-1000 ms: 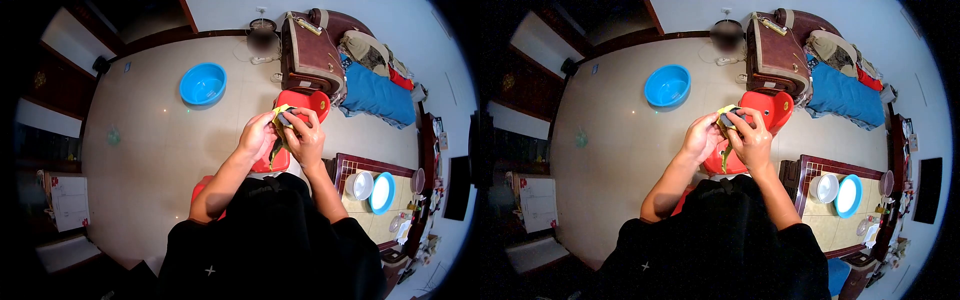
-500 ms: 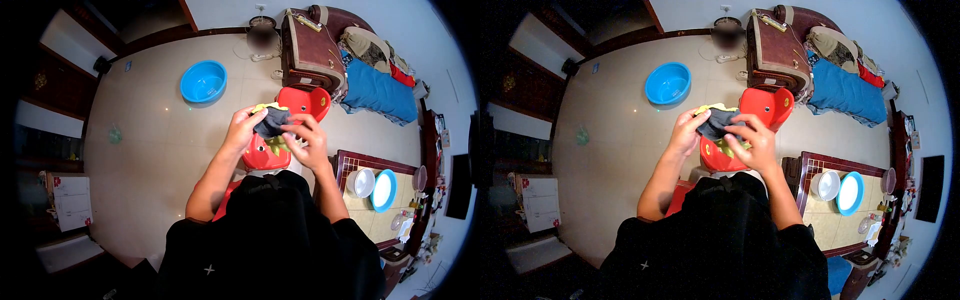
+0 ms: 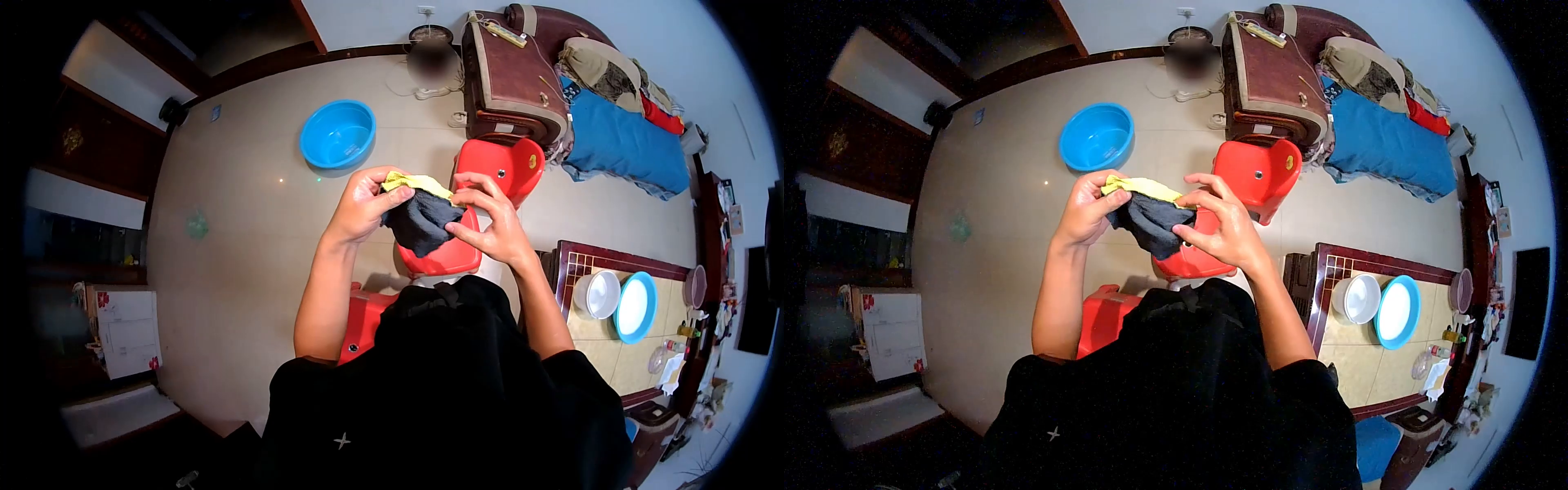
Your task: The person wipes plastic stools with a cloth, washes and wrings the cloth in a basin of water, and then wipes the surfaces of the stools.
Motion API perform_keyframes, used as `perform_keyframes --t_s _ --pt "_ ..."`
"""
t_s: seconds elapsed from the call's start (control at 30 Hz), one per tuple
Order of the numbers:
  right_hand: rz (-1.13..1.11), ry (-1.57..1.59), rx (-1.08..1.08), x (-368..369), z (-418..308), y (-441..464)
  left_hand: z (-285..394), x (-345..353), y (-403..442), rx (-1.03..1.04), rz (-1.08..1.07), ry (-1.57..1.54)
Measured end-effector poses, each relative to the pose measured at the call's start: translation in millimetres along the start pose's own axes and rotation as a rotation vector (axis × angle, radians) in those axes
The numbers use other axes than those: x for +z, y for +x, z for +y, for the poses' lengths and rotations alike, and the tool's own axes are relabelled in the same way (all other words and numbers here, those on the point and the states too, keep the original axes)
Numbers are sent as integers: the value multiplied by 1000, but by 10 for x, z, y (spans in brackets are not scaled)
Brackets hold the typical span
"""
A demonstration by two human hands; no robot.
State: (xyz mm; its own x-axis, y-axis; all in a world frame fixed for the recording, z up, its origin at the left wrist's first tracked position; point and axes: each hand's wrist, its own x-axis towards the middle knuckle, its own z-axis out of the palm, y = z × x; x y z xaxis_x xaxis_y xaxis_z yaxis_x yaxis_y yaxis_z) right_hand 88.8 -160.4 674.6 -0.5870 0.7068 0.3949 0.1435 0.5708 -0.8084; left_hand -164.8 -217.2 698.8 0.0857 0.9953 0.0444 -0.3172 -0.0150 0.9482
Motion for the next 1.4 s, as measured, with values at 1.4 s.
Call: perform_keyframes --t_s 1.4 --pt "21 770 230 -309 -407 470 459 571 246 57 -134 825"
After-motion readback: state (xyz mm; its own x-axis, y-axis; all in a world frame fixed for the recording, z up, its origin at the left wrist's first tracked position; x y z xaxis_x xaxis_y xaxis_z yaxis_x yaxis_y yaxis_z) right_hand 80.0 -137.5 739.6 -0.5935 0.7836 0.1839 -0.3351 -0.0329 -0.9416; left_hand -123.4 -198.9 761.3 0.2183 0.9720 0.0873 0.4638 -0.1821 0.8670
